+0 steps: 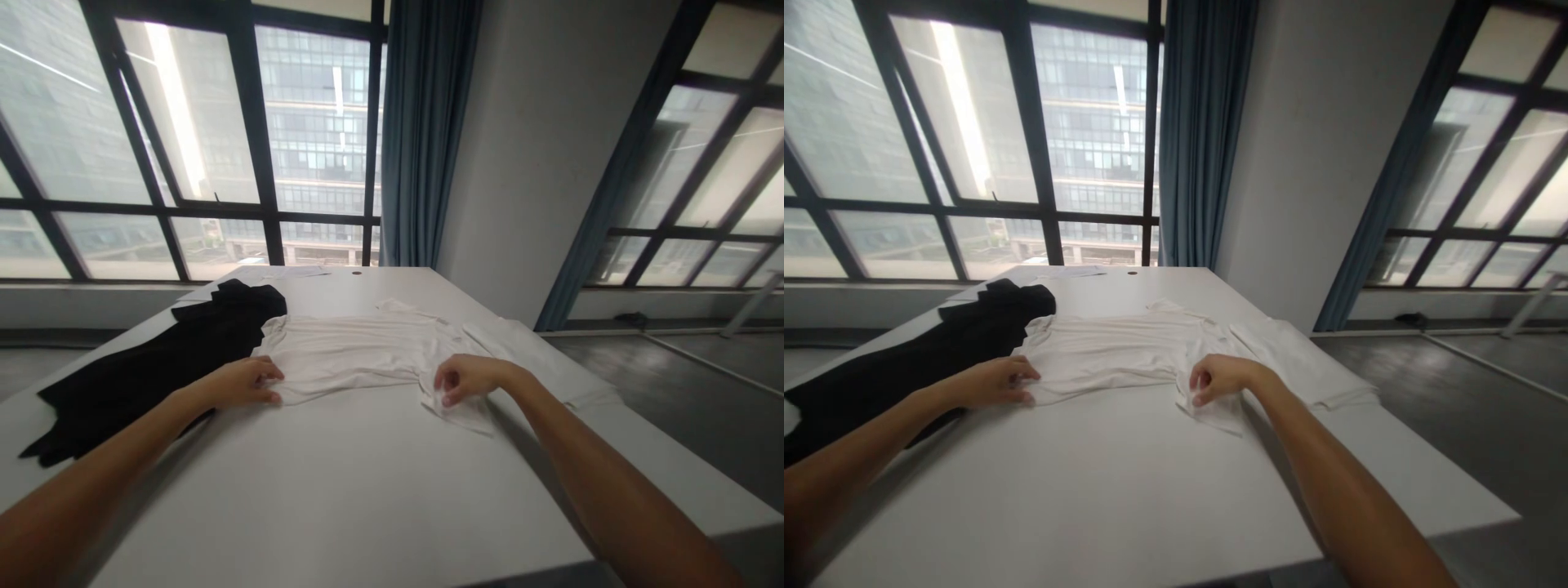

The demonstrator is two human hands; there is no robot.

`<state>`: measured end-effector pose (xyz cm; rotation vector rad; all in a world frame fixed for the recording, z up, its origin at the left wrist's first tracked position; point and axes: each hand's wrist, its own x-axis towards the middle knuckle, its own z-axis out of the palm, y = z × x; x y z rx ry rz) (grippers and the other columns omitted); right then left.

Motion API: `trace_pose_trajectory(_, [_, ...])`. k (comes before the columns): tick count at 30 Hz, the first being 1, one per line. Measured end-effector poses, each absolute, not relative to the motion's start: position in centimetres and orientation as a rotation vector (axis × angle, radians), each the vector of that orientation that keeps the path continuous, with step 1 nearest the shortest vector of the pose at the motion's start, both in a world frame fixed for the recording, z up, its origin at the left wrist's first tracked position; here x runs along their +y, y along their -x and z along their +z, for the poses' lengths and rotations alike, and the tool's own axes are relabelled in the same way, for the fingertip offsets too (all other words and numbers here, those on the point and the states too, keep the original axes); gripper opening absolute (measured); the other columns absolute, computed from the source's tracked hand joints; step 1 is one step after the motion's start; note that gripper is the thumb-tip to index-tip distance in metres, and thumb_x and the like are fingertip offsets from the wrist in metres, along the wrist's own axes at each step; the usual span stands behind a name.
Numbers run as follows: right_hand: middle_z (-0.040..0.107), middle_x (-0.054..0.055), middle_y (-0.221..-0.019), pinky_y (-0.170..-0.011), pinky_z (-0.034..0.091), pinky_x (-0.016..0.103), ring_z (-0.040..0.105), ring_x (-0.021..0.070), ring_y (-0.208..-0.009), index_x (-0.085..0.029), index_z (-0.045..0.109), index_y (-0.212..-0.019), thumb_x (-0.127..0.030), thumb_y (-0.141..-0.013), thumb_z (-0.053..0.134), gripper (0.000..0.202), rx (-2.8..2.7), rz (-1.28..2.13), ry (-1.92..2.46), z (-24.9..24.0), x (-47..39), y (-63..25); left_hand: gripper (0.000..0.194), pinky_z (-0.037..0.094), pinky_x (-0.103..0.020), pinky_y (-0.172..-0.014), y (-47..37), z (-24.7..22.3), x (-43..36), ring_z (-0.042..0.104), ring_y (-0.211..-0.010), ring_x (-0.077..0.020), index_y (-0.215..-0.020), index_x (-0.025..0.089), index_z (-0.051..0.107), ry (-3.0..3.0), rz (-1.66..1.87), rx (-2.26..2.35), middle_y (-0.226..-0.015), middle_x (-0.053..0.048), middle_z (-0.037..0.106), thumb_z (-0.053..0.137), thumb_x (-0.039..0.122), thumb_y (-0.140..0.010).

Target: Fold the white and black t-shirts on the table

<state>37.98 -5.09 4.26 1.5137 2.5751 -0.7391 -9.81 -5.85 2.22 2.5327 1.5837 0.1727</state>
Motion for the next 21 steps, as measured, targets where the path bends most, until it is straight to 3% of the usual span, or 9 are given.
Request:
trace_pose_trajectory(3, [0.07, 0.005, -0.091, -0.063, 0.043, 0.027, 0.062, 0.0203, -0.075, -0.02, 0.069, -0.107, -0.038, -0.049, 0.086, 0.064, 2.47, -0.665, -1.621, 3.3, -6.5, -38.3, 0.042, 0.048, -0.029, -0.083, 11.1, 1.0, -7.3, 0.065, -0.095, -0.0241, -0.105, 0.02, 0.072, -2.549, 0.209, 1.658, -0.107, -0.008, 0.068, 0.06, 0.05, -0.077])
trace_pose_trajectory(8, [0.066, 0.004, -0.077, -0.064, 0.039, 0.027, 0.057, 0.018, -0.071, -0.017, 0.065, -0.076, -0.022, -0.066, 0.061, 0.012, 2.681, -0.492, -1.641, 2.4, -6.4, -39.7, 0.031, 0.049, -0.031, -0.079, 12.8, -0.1, -7.9, 0.067, -0.085, -0.0234, -0.089, 0.021, 0.072, -2.595, 0.448, 1.713, -0.095, -0.007, 0.07, 0.047, 0.039, -0.084])
trace_pose_trajectory(15, [0.058, 0.001, -0.068, -0.064, 0.039, 0.028, 0.052, 0.0186, -0.071, -0.02, 0.054, -0.065, -0.03, -0.065, 0.042, 0.016, 3.113, -0.571, -2.024, 4.2, -5.3, -43.5, 0.036, 0.05, -0.033, -0.09, 12.6, 3.2, -9.4, 0.067, -0.097, -0.0241, -0.093, 0.02, 0.073, -2.643, 0.916, 1.546, -0.103, -0.009, 0.073, 0.045, 0.042, -0.089])
trace_pose_trajectory(21, [0.055, 0.0, -0.064, -0.061, 0.038, 0.028, 0.048, 0.0172, -0.065, -0.02, 0.058, -0.068, -0.037, -0.066, 0.045, 0.022, 3.19, -0.744, -2.423, 4.4, -5.1, -44.0, 0.039, 0.052, -0.032, -0.085, 12.4, 4.6, -10.5, 0.067, -0.088, -0.0226, -0.092, 0.02, 0.073, -2.504, 0.767, 1.454, -0.094, -0.007, 0.074, 0.053, 0.054, -0.086])
